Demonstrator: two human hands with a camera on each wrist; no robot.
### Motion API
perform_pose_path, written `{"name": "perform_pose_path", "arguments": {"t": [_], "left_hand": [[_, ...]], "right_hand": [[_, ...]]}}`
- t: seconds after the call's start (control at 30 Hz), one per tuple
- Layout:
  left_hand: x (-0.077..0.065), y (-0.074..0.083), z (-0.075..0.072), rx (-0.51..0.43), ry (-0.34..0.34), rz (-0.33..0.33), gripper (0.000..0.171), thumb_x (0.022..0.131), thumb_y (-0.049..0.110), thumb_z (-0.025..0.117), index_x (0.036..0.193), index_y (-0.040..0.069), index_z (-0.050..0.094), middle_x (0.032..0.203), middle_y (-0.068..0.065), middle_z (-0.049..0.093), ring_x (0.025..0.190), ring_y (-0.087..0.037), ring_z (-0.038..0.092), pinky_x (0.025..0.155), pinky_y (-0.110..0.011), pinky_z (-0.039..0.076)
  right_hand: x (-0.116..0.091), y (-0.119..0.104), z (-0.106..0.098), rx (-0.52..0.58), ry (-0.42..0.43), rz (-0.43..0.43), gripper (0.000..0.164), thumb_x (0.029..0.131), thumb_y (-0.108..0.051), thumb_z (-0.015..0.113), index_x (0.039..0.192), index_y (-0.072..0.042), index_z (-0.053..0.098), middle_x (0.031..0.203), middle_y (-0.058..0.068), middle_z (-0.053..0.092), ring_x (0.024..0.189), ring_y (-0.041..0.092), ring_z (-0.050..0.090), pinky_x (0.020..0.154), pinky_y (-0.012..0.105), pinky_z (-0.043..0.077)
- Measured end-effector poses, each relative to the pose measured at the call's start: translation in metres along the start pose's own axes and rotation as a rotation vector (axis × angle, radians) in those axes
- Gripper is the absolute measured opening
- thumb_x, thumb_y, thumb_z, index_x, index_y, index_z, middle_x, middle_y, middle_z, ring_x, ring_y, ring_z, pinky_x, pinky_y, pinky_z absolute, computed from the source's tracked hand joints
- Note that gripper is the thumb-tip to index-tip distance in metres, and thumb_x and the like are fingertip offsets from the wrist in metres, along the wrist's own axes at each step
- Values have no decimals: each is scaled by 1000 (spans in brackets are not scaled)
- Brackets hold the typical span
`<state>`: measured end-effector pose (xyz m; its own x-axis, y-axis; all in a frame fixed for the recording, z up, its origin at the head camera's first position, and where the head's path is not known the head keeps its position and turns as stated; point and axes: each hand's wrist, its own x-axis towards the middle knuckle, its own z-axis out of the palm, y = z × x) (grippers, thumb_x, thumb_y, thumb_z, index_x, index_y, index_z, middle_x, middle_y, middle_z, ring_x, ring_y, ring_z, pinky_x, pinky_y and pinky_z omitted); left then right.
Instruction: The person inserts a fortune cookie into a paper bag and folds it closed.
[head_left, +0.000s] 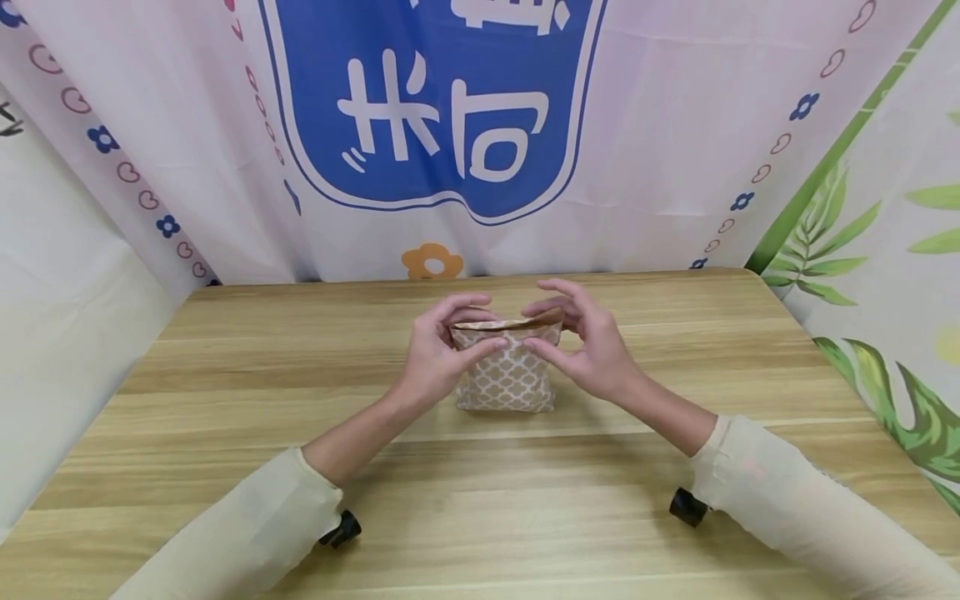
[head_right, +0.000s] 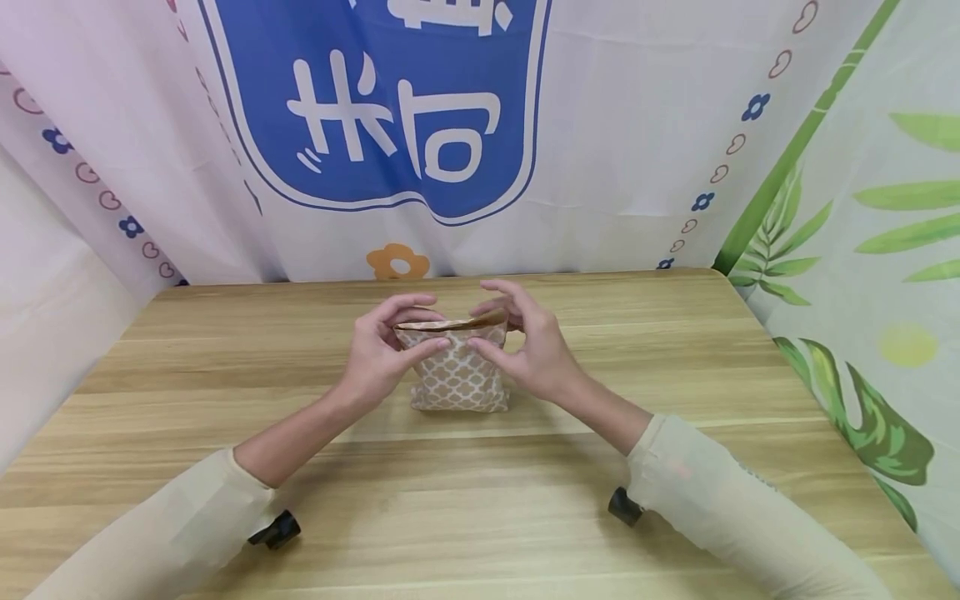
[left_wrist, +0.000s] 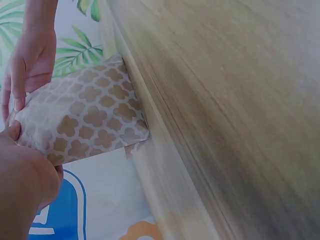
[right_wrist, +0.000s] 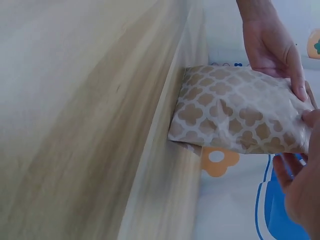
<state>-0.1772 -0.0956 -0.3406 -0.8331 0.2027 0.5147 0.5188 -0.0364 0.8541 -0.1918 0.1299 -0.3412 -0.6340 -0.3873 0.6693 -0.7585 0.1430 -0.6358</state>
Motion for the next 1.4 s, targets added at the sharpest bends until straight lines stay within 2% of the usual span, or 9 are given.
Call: {"name": "perform_pose_path", "arguments": {"t": [0.07,0.23,0.33,0.5,0.7,0.93,1.07,1.3,1.4], "left_hand": [[0,1,1,-13,9,-18,50,78,-21,78,124,-15,60,108,-32,71,90,-7,73,79,-24,60],[0,1,1,-38,36,-105,47,80,-18,78,124,-13,63,113,-31,71,90,-8,73,78,-23,60],[1,0,1,-33,60,-176,44,81,-15,80,122,-12,65,119,-29,69,89,-7,71,72,-19,58],[2,1,1,-25,81,-247,42,83,-10,81,122,-10,67,126,-27,66,80,-5,65,53,-15,46],[3,2,2,-73,94,-288,39,83,-12,80,121,-10,69,118,-13,73,69,-3,65,48,-15,41],[4,0,3,-165,117,-356,38,86,-15,75,122,-14,66,114,-11,74,83,-9,73,74,-22,60],[4,-1,4,-144,143,-390,36,86,-12,77,120,-12,68,111,-8,75,85,-10,69,73,-19,58],[5,0,5,-148,177,-459,29,87,-7,78,116,-6,73,106,-2,76,79,-11,69,68,-20,57],[5,1,4,-158,182,-481,27,88,-6,78,114,-4,74,107,-3,76,77,-11,69,67,-21,58]], "right_hand": [[-1,-1,1,68,-2,98,65,83,15,78,141,7,49,113,23,73,94,22,74,70,22,57],[-2,-5,1,179,30,308,43,87,10,77,128,7,65,100,17,75,63,10,59,53,20,47],[-2,-6,2,186,56,391,33,88,7,78,120,7,71,85,7,73,55,9,43,49,20,35],[-1,-6,3,191,100,471,31,87,6,79,117,9,73,68,-3,67,55,7,42,49,20,31],[0,-5,5,231,136,491,25,87,5,80,112,9,75,64,-5,64,52,6,36,47,20,28],[0,-5,9,248,166,531,21,88,4,79,108,8,76,71,-8,73,51,6,32,45,20,25],[0,-4,10,256,177,535,21,88,5,78,108,9,75,75,-9,76,50,6,32,45,19,25],[1,-4,10,306,177,553,25,89,5,78,111,13,72,90,3,80,72,4,68,60,16,48],[2,-5,10,295,173,561,25,89,3,78,112,12,71,91,4,80,72,4,67,58,16,46]]}}
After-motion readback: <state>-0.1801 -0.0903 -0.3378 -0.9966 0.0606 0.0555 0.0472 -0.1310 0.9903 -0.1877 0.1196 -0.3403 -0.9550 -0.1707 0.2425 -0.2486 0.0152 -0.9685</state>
